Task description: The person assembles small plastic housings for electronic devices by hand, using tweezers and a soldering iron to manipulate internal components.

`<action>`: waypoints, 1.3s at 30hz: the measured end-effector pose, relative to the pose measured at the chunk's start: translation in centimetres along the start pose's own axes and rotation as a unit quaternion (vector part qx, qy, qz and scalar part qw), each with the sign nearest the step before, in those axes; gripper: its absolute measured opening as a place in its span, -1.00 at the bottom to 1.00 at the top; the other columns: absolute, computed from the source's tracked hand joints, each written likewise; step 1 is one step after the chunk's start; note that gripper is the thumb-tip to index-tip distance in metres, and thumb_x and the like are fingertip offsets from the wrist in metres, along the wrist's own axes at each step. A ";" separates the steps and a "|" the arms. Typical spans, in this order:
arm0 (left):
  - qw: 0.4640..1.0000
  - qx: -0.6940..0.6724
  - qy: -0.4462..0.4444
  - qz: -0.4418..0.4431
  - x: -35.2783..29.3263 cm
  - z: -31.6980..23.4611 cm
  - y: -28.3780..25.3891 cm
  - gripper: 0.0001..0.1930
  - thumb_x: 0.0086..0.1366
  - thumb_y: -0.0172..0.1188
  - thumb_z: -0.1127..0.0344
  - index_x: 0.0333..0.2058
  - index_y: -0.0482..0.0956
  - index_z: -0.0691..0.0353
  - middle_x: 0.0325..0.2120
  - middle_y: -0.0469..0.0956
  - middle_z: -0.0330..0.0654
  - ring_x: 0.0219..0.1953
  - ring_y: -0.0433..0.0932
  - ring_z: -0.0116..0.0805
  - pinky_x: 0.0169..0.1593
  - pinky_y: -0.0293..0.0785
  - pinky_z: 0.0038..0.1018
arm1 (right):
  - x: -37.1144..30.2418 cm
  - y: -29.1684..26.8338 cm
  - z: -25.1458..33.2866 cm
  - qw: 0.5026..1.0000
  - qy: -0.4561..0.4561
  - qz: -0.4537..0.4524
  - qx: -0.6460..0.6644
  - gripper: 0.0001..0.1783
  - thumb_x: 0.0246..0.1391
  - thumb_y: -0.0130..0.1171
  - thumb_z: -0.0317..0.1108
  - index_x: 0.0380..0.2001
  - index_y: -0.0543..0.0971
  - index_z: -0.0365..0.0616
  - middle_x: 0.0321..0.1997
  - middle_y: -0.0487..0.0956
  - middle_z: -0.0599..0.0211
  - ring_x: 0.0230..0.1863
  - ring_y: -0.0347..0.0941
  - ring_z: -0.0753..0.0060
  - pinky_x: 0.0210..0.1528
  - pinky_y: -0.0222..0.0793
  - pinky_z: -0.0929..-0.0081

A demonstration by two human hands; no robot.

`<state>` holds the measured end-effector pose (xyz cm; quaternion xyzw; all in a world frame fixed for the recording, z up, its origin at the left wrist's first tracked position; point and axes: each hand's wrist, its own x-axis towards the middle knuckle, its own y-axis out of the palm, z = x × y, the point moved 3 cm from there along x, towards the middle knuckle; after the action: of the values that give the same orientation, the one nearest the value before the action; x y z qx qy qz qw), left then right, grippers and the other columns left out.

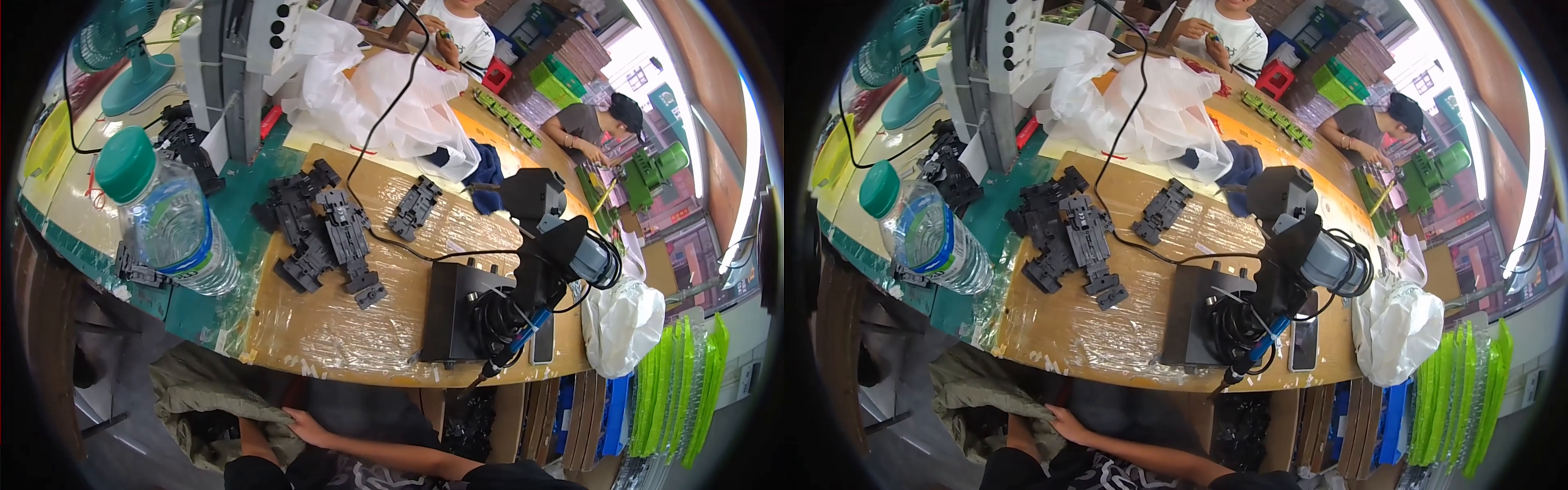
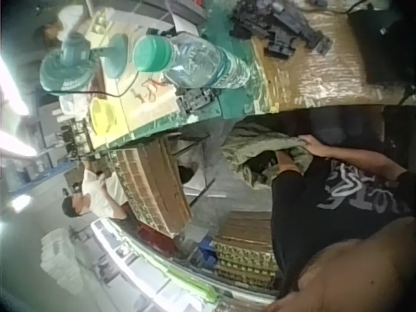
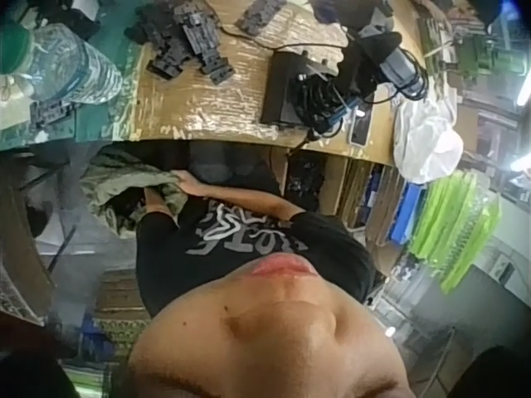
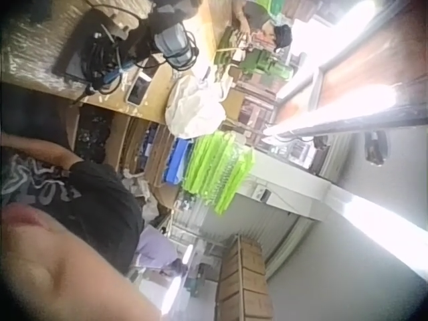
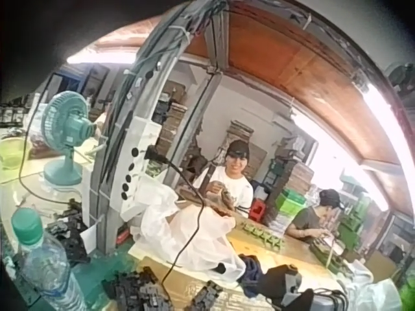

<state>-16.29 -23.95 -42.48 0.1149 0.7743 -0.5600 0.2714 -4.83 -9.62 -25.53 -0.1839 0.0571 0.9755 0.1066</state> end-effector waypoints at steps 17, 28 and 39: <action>0.953 -0.293 -0.010 0.080 6.2 9.3 2.1 -0.35 0.16 -0.37 -0.16 0.13 -0.04 0.13 0.13 -0.08 -0.07 0.14 -0.07 -0.02 0.08 -0.02 -0.07 | -0.2 0.2 0.7 0.998 -0.031 -0.022 0.042 -0.61 -0.24 -0.16 -0.65 -0.21 0.34 -0.35 -0.39 0.45 0.26 -0.33 0.29 0.63 -0.27 0.25 0.59; 0.776 -0.341 0.429 0.313 -1.7 3.3 3.3 -0.25 0.11 -0.35 -0.26 0.16 -0.32 0.00 0.16 -0.54 -0.12 0.17 -0.31 0.13 -0.02 -0.08 0.23 | -0.4 -1.8 0.9 0.999 -0.013 -0.045 -0.025 -0.57 -0.20 -0.12 -0.63 -0.12 0.31 -0.39 -0.30 0.44 0.22 -0.32 0.28 0.63 -0.28 0.26 0.61; 0.934 0.342 -0.085 0.053 4.4 9.0 11.4 -0.26 0.11 -0.36 -0.25 0.16 -0.23 0.03 0.15 -0.31 0.13 0.08 -0.01 0.24 -0.10 0.19 0.03 | -0.7 -0.7 2.2 0.999 0.018 -0.022 -0.022 -0.54 -0.20 -0.13 -0.58 -0.10 0.28 -0.40 -0.20 0.44 -0.01 -0.16 0.38 0.29 -0.15 0.24 0.53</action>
<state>-11.85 -28.95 -56.10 0.1938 0.5030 -0.7831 0.3102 -4.76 -8.73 -23.26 -0.2054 0.0335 0.9704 0.1229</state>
